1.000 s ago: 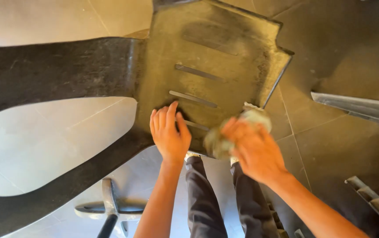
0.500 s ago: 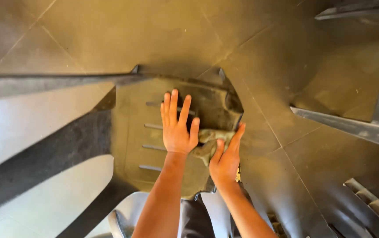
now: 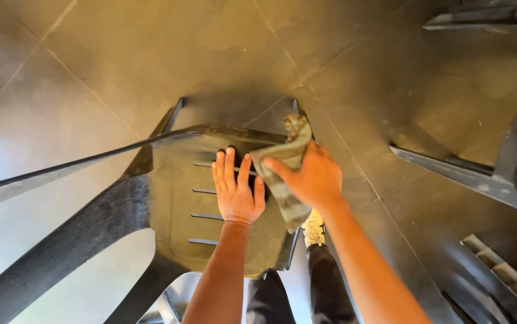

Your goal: Cleaning a plastic chair using a spray bottle and a cloth.

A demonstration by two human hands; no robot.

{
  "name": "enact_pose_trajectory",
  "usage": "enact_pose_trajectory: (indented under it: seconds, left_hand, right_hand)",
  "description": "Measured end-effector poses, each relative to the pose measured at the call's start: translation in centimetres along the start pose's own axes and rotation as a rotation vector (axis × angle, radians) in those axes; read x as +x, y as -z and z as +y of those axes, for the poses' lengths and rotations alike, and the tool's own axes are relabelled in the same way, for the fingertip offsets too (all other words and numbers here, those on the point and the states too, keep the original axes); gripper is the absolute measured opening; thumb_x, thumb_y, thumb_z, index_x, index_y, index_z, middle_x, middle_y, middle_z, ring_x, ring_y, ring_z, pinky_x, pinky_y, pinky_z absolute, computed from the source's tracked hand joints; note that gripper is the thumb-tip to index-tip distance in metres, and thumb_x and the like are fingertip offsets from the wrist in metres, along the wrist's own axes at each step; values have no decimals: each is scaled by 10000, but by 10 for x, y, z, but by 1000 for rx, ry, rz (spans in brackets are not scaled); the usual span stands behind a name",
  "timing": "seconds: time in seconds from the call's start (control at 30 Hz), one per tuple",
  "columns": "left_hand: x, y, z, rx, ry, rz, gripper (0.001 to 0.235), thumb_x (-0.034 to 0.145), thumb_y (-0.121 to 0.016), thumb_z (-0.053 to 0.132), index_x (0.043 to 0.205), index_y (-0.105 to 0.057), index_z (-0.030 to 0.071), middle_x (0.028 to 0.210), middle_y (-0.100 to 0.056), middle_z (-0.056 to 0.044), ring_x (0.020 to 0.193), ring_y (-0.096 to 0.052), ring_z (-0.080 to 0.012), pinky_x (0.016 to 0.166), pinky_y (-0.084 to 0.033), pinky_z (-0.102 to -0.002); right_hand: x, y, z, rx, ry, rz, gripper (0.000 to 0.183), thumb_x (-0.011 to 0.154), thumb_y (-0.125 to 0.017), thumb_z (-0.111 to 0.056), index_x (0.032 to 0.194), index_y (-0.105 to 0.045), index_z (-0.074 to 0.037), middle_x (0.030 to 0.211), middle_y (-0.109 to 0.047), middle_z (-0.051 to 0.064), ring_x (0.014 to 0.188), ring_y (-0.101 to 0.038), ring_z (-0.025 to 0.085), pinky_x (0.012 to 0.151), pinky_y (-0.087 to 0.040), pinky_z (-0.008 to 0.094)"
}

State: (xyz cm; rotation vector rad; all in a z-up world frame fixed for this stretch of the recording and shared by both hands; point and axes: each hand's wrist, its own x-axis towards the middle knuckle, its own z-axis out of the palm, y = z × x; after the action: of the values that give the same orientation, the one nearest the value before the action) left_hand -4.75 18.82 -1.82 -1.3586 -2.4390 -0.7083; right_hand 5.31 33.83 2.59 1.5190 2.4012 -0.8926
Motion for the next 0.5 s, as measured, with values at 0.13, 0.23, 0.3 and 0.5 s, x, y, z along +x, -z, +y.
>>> enact_pose_trajectory:
  seconds: [0.13,0.23,0.3,0.5]
  left_hand:
    - [3,9,6,3,-1,6,523,995,-500,383,1440,-578,119,1576,-435,-208,1483,-383,-432,1222,-296,-556]
    - [9,4,4,-12,-14,14,524,1010,-481,397,1453,-564,128,1589,-417,-194,1498,-361,-419,1222,-292,-552]
    - [5,6,5,-10,-9,9,523,1016,-479,390,1462,-553,126,1588,-415,-199,1498,-357,-421,1227,-280,-552]
    - [8,9,8,-17,-14,8,524,1035,-455,380,1483,-530,118,1605,-390,-207,1510,-333,-425,1220,-283,-562]
  right_hand:
    - [-10,22,-10,82,53,-123,1054,793,-631,-838,1292,-610,91,1098,-700,309,1018,-712,472,871,-569,543]
    - [-37,4,3,-151,94,179,759,972,-507,-725,1119,-708,-8,1022,-736,207,1029,-732,357,853,-583,427]
    - [-55,22,10,137,-341,-107,872,952,-412,-771,685,-677,15,707,-707,287,894,-729,460,831,-541,540]
    - [1,70,16,681,-320,-172,860,992,-539,-614,1534,-402,39,1551,-399,327,1483,-318,432,1234,-209,558]
